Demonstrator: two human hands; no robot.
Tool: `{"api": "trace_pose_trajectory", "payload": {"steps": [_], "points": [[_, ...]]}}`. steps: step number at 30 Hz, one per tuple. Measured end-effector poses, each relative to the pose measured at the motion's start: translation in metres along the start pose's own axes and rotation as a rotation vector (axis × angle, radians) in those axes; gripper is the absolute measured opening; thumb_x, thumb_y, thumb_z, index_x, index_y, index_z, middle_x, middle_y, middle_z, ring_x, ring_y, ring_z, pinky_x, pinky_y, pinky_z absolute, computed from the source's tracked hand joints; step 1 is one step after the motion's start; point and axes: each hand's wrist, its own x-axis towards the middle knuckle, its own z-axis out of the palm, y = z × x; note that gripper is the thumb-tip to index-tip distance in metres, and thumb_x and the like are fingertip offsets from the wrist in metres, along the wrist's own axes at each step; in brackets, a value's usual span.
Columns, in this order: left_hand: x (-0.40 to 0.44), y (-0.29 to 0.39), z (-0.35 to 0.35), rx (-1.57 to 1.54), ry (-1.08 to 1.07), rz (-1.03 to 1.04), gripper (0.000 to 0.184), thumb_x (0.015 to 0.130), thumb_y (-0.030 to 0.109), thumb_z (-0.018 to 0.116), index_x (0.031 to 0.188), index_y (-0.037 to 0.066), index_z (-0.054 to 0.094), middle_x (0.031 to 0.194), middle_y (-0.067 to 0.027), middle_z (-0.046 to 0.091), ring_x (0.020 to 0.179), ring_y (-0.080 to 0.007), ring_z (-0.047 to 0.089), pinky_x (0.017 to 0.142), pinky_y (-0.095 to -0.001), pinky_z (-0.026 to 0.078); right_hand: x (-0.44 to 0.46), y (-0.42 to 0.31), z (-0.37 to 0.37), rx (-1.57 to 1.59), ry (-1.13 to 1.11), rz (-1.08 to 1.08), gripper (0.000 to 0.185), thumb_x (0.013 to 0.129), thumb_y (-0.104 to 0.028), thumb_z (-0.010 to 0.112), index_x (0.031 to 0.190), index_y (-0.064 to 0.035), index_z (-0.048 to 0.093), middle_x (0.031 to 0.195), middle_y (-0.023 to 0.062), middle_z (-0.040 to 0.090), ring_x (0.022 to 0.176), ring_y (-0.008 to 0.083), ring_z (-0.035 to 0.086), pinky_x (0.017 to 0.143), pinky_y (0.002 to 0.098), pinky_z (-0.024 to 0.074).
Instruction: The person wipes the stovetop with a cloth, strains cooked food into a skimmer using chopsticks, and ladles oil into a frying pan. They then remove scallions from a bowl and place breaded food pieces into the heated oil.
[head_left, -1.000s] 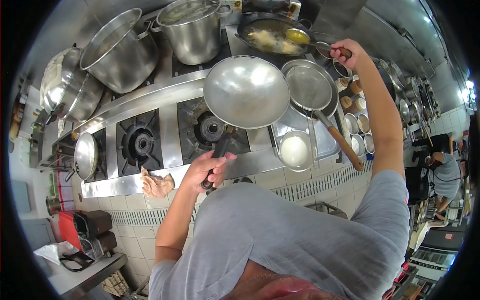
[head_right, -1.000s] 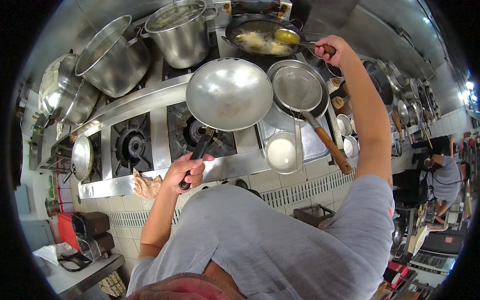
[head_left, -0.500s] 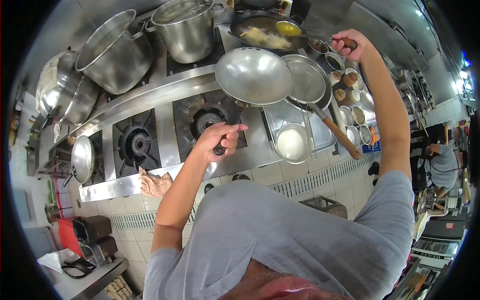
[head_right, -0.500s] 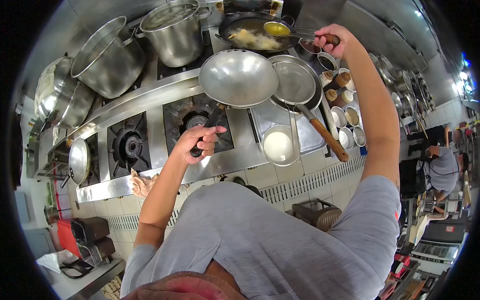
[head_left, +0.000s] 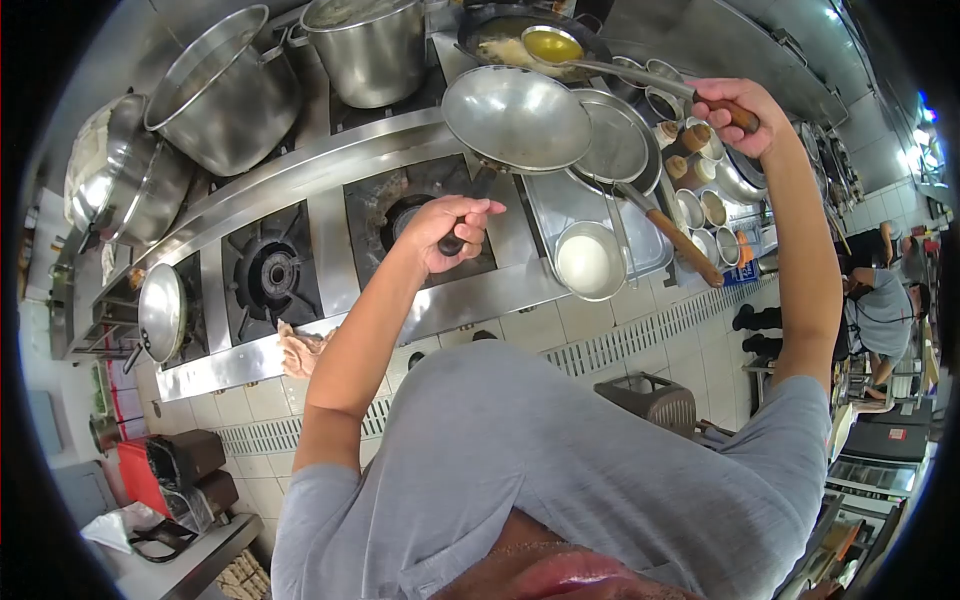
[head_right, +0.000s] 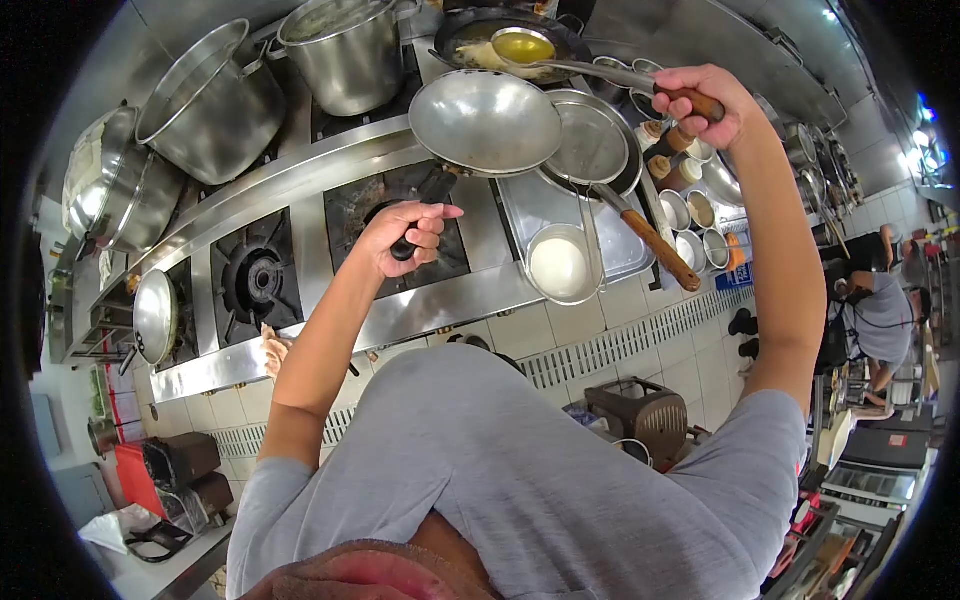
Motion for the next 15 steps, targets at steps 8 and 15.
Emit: {"api": "trace_pose_trajectory", "payload": {"steps": [8, 15], "points": [[-0.01, 0.006, -0.002, -0.039, -0.03, -0.018, 0.031, 0.1, 0.016, 0.059, 0.123, -0.005, 0.054, 0.067, 0.0087, 0.046, 0.049, -0.002, 0.038, 0.044, -0.0239, 0.032, -0.045, 0.046, 0.039, -0.018, -0.069, 0.035, 0.037, 0.093, -0.006, 0.058, 0.128, 0.0051, 0.055, 0.081, 0.0114, 0.063, 0.049, 0.0065, 0.054, 0.034, 0.0187, 0.0394], [-0.02, 0.009, -0.01, -0.082, -0.069, -0.02, 0.027, 0.098, 0.014, 0.06, 0.117, -0.005, 0.056, 0.066, 0.0062, 0.053, 0.049, -0.0033, 0.043, 0.045, -0.0244, 0.033, -0.056, 0.078, 0.06, -0.126, -0.023, 0.041, 0.042, 0.09, 0.0, 0.06, 0.132, 0.0044, 0.056, 0.077, 0.0098, 0.065, 0.047, 0.0089, 0.056, 0.034, 0.0193, 0.039]]}}
